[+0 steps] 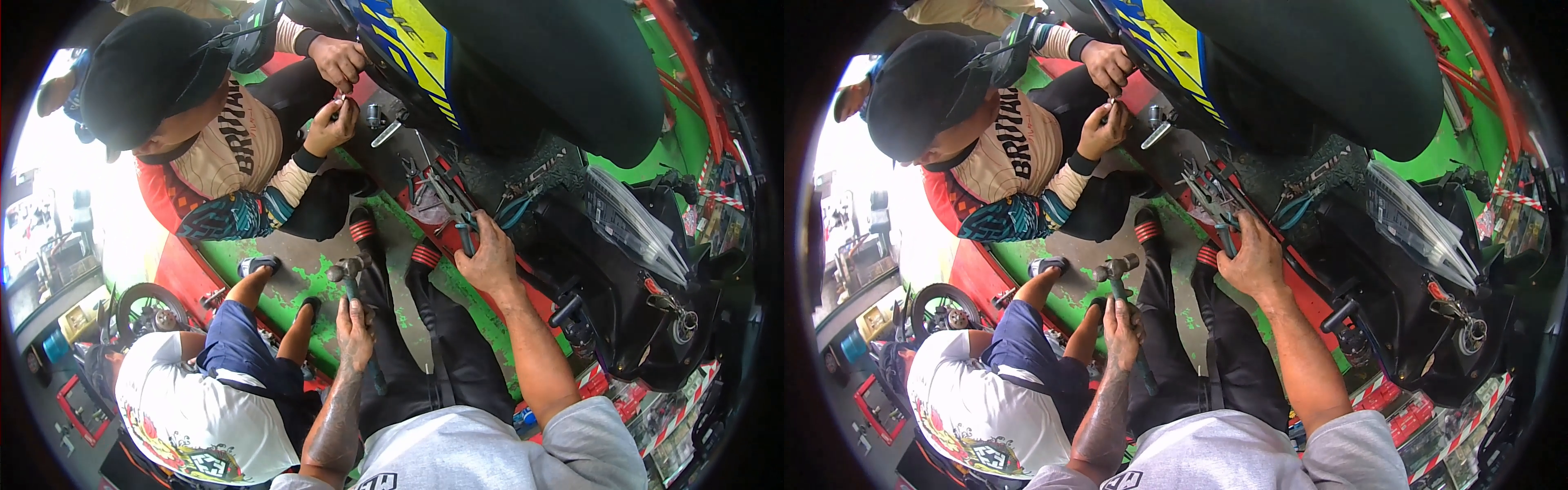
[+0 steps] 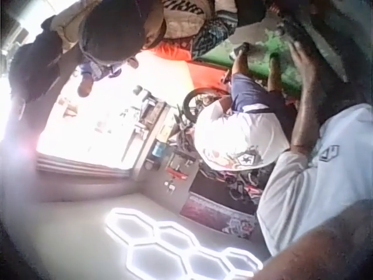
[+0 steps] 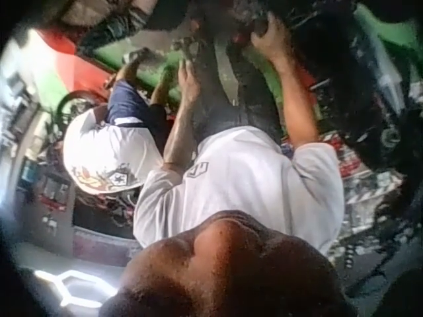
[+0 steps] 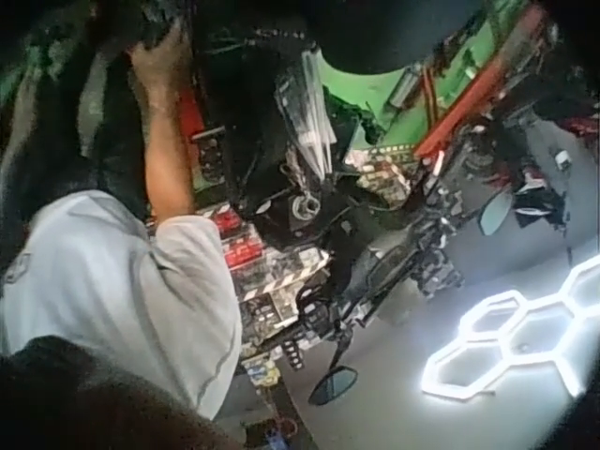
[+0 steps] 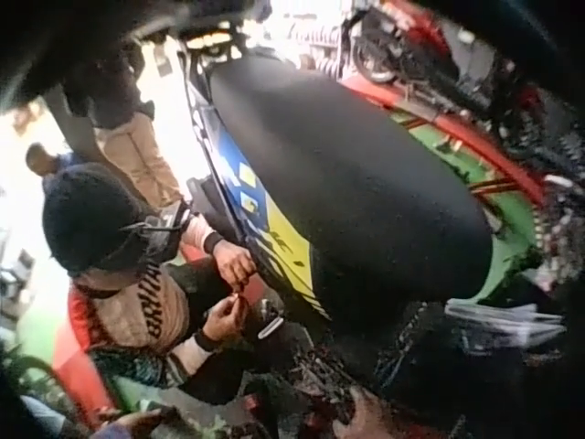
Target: The recorder is performing maintenance and repair on various parts of a motorcycle, including using power tools and hand tools to disassemble and reassemble components.
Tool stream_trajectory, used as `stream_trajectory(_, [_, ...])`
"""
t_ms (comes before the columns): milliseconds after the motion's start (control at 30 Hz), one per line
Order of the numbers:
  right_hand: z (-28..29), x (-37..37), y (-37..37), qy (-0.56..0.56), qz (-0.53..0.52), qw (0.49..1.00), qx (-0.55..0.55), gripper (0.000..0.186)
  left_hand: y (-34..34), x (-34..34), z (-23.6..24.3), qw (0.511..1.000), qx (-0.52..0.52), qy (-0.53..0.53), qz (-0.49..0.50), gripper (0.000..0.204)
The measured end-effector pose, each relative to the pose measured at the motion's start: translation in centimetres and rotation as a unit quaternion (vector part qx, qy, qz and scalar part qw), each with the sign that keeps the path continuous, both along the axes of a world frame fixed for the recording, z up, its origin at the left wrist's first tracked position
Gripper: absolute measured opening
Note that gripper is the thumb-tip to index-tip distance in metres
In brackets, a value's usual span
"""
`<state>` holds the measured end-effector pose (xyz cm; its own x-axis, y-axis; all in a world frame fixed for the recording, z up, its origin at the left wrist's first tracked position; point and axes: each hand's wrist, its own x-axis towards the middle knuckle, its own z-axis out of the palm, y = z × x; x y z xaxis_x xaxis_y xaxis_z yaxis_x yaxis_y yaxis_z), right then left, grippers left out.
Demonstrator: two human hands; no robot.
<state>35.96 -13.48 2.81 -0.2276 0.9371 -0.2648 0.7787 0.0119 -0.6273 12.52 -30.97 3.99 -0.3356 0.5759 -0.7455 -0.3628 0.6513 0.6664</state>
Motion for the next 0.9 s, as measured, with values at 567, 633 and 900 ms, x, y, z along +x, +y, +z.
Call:
stream_trajectory(567, [0.5,-0.2,-6.0,-0.044,0.000,0.999,-0.003,0.068,0.3,-1.5,2.4,0.995,0.071,-0.054,-0.040,0.036])
stream_trajectory(633, [0.9,-0.5,-7.1,-0.042,-0.005,0.999,-0.005,0.064,-0.1,-1.7,1.7,0.988,0.120,-0.078,-0.053,0.036])
stream_trajectory(900, [2.1,-1.0,-11.3,-0.019,-0.060,0.997,-0.050,0.060,-6.0,-2.4,-5.0,0.962,-0.137,-0.004,-0.236,0.038])
